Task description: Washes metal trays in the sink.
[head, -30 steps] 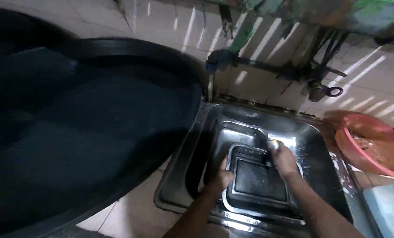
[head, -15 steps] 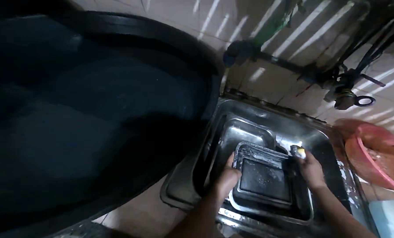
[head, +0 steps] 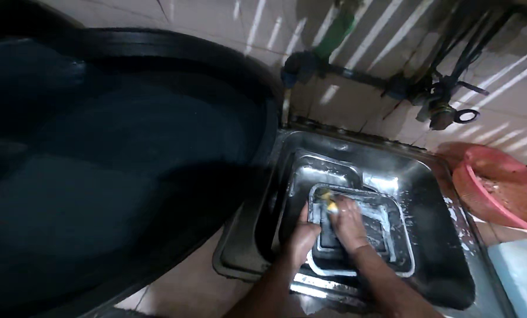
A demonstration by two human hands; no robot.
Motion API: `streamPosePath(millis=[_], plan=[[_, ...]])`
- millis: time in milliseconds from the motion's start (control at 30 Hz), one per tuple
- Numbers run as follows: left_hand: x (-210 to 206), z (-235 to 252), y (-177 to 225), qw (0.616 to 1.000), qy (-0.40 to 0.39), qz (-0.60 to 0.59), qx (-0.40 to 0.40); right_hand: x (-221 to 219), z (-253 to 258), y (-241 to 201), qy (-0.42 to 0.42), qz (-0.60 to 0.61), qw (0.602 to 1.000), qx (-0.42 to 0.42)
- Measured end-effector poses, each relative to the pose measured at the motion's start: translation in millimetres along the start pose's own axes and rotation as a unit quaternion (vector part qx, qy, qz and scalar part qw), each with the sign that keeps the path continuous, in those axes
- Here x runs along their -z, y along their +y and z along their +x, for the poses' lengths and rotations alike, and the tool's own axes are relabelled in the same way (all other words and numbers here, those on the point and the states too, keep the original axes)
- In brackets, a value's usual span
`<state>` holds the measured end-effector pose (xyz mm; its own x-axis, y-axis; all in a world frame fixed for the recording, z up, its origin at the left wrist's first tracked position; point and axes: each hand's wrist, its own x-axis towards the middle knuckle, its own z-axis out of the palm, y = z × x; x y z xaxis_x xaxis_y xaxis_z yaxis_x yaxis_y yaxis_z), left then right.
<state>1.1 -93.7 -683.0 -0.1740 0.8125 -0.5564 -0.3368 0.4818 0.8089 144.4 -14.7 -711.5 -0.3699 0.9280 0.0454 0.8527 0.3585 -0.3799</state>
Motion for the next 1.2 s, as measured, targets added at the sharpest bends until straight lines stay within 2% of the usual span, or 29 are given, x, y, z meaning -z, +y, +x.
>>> streamPosePath(millis=[100, 167, 300, 400, 533, 667, 733, 800, 867, 933, 1000, 1033, 1100, 1200], plan=[[2, 1, -2, 1.0, -0.008, -0.003, 0.012, 24, -8, 55, 0.029, -0.022, 0.986, -0.162], [2, 3, -3, 0.999, -0.024, -0.028, 0.025, 34, -4, 52, 0.022, 0.016, 0.973, -0.228], [5, 3, 1, 0.997, -0.044, -0.051, 0.046, 22, 12, -27, -0.022, 0.135, 0.975, -0.173], [6, 3, 0, 0.999, -0.022, -0.031, 0.028, 17, 19, -69, -0.065, 0.201, 0.96, -0.183], [5, 8, -5, 1.0, 0.005, -0.015, 0.004, 29, 0, -75, -0.197, 0.198, 0.938, -0.204], [6, 10, -3, 0.999, 0.016, 0.028, 0.019, 43, -33, -78, -0.375, 0.083, 0.917, -0.113], [6, 9, 1, 0.998, 0.018, 0.061, 0.01, 47, -38, -76, -0.42, 0.056, 0.904, -0.055], [4, 9, 2, 0.998, 0.029, 0.049, 0.0, 53, -38, -63, -0.439, 0.058, 0.895, -0.043], [5, 10, 1, 0.998, 0.049, 0.034, 0.003, 57, -43, -25, -0.425, 0.077, 0.899, -0.076], [5, 11, 1, 0.997, 0.064, 0.03, 0.009, 65, -52, 35, -0.382, 0.092, 0.913, -0.111], [5, 12, 3, 0.997, 0.064, 0.025, 0.016, 77, -63, 90, -0.338, 0.072, 0.93, -0.124], [5, 12, 4, 0.997, 0.065, 0.025, 0.019, 82, -64, 102, -0.318, 0.058, 0.938, -0.125], [4, 12, 4, 0.997, 0.068, 0.023, 0.019, 85, -61, 95, -0.258, 0.033, 0.956, -0.136], [6, 12, 1, 0.997, 0.069, 0.021, -0.013, 56, -41, 52, -0.077, 0.048, 0.983, -0.157]])
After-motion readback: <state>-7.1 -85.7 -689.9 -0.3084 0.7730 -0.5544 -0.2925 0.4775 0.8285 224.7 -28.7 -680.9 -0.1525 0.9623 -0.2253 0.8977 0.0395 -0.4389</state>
